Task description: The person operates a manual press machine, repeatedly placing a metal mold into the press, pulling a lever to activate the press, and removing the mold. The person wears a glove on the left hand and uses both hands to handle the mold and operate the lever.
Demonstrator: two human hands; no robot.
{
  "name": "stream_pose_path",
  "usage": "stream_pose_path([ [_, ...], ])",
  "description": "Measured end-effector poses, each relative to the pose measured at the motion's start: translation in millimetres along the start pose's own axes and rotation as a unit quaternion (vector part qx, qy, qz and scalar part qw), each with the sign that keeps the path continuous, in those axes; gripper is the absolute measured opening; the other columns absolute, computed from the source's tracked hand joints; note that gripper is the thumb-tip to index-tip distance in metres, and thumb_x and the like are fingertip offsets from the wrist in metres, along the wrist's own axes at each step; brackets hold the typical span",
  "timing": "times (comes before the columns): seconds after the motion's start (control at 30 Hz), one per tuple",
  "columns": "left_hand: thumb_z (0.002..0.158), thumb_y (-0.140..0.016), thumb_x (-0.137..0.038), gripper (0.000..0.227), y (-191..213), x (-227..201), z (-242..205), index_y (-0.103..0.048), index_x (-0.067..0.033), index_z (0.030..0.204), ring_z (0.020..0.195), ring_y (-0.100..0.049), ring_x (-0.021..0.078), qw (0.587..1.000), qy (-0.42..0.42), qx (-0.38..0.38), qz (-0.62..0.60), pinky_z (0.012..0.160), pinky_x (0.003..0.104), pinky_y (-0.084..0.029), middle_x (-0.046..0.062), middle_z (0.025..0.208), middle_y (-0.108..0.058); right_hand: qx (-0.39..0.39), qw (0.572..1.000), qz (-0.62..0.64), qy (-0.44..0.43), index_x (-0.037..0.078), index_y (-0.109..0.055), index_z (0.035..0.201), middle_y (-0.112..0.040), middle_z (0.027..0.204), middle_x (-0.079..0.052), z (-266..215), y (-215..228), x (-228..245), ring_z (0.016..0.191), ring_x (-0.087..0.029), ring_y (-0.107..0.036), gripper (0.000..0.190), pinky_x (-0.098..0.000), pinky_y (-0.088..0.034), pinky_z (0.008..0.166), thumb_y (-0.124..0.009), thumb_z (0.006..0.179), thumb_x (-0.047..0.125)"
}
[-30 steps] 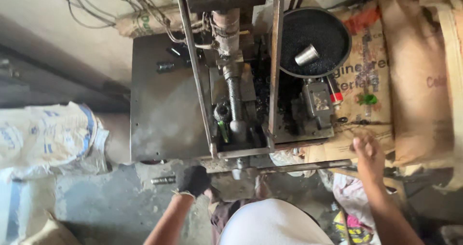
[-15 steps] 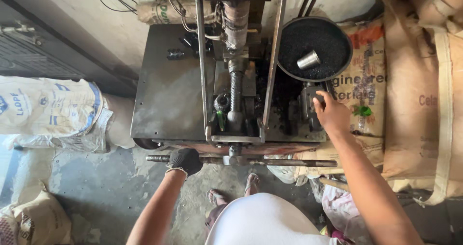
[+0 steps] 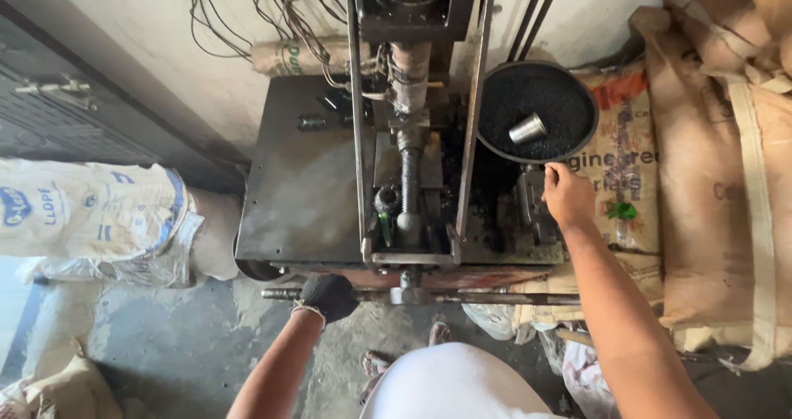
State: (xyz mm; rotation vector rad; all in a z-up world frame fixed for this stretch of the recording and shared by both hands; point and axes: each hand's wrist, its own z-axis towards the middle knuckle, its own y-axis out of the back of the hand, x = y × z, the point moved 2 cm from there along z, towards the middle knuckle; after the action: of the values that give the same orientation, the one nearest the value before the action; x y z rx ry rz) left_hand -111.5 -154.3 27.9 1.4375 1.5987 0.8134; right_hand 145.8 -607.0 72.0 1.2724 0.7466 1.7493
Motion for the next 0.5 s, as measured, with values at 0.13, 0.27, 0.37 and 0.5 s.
stream_pose_path([
  [0.13,0.080,-0.065,-0.044,0.034,10.9,0.5,0.7,-0.080,-0.0136,0.082,0.085,-0.072,0.0382,0.998,-0.064,0.013,-0.003,0.078,0.052,-0.057,0.015,0.086,-0.074,0.007,0.997,0.056,-0.055,0.018,-0.076,0.110,-0.069,0.065,-0.007,-5.8,6.7,4.6,0.061,-0.024,-0.071,0.015,-0.0387,-0.056,0.065,-0.065,0.104,0.027],
  [0.27,0.080,-0.064,-0.044,0.034,19.3,-0.9,-2.5,-0.080,-0.0148,0.083,0.086,-0.072,0.0374,0.996,-0.089,0.003,0.005,0.078,0.051,-0.057,0.014,0.088,-0.074,0.011,0.994,0.092,-0.062,0.016,-0.075,0.112,-0.069,0.068,-0.010,-4.9,9.0,11.4,0.060,-0.024,-0.070,0.016,-0.0369,-0.056,0.063,-0.064,0.105,0.025],
  [0.37,0.084,-0.062,-0.044,0.035,19.9,-2.8,-4.8,-0.080,-0.0151,0.084,0.086,-0.072,0.0372,0.996,-0.077,0.029,0.033,0.079,0.050,-0.058,0.014,0.088,-0.074,-0.001,0.997,0.071,-0.038,0.015,-0.076,0.111,-0.070,0.071,-0.010,-7.5,10.9,13.0,0.061,-0.024,-0.070,0.016,-0.0369,-0.055,0.063,-0.065,0.104,0.025],
  [0.5,0.084,-0.061,-0.044,0.036,19.1,-2.2,-3.8,-0.080,-0.0140,0.081,0.083,-0.072,0.0372,0.997,-0.078,0.018,0.015,0.077,0.051,-0.057,0.015,0.085,-0.074,0.016,0.994,0.083,-0.067,0.016,-0.075,0.116,-0.071,0.072,-0.011,-6.8,9.9,11.4,0.063,-0.024,-0.071,0.020,-0.0384,-0.055,0.064,-0.062,0.105,0.026],
])
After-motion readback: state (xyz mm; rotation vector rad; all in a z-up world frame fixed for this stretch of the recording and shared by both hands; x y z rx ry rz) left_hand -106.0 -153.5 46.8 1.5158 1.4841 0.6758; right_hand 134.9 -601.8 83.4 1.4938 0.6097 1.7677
